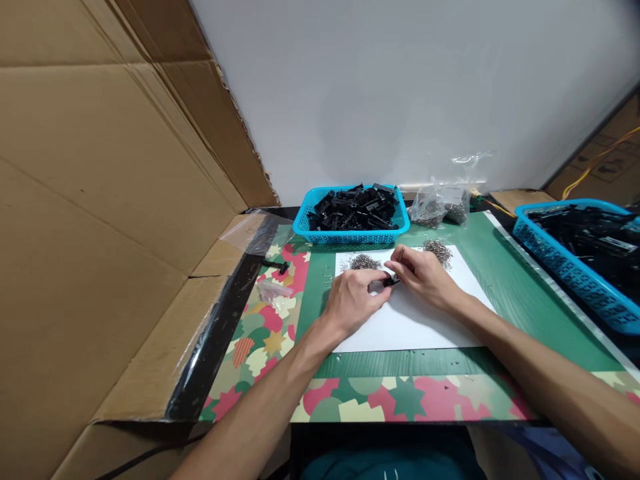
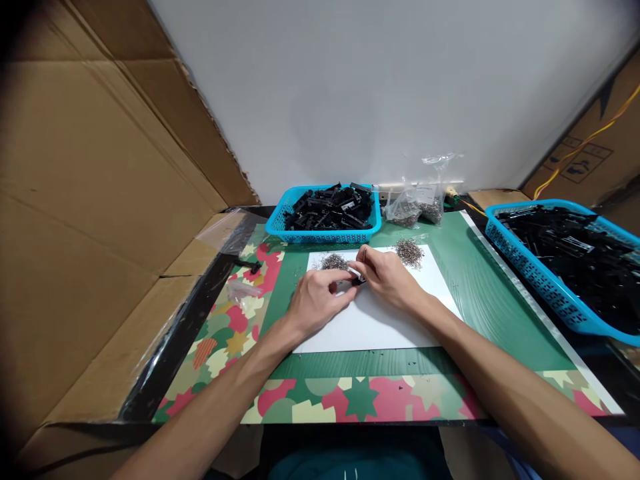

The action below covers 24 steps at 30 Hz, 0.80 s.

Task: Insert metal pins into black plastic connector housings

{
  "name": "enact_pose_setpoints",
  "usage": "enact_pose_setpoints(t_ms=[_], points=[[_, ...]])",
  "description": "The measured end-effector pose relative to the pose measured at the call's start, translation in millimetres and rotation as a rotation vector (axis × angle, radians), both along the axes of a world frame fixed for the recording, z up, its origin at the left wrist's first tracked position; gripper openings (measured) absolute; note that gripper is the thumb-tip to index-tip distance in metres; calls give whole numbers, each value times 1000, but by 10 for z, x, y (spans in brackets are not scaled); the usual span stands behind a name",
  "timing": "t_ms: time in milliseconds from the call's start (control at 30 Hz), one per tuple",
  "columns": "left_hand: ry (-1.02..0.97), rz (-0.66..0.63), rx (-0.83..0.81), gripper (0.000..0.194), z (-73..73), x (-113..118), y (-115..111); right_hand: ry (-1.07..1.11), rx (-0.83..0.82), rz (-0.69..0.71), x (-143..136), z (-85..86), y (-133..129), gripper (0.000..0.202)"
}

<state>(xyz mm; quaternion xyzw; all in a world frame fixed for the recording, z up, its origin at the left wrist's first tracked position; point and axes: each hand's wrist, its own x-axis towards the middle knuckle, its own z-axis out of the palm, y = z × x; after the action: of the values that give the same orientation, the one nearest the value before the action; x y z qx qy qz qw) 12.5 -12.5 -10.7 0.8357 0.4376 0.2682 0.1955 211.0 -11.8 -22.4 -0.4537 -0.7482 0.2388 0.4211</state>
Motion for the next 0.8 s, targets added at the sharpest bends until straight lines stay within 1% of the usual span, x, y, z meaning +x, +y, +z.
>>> enact_pose_setpoints(t_ms=[100, 200, 600, 800], points=[[-31, -15, -6, 21, -17, 1, 3, 19, -34, -39, 11, 20, 1, 31], [-39, -18, -4, 21, -23, 3, 2, 24, -38, -44, 12, 23, -1, 31], [5, 1, 7, 21, -40, 11, 9, -58, -4, -2, -7, 9, -9, 26], [-4, -31, 0, 22, -52, 13, 12, -91, -10, 14, -14, -5, -21, 24]])
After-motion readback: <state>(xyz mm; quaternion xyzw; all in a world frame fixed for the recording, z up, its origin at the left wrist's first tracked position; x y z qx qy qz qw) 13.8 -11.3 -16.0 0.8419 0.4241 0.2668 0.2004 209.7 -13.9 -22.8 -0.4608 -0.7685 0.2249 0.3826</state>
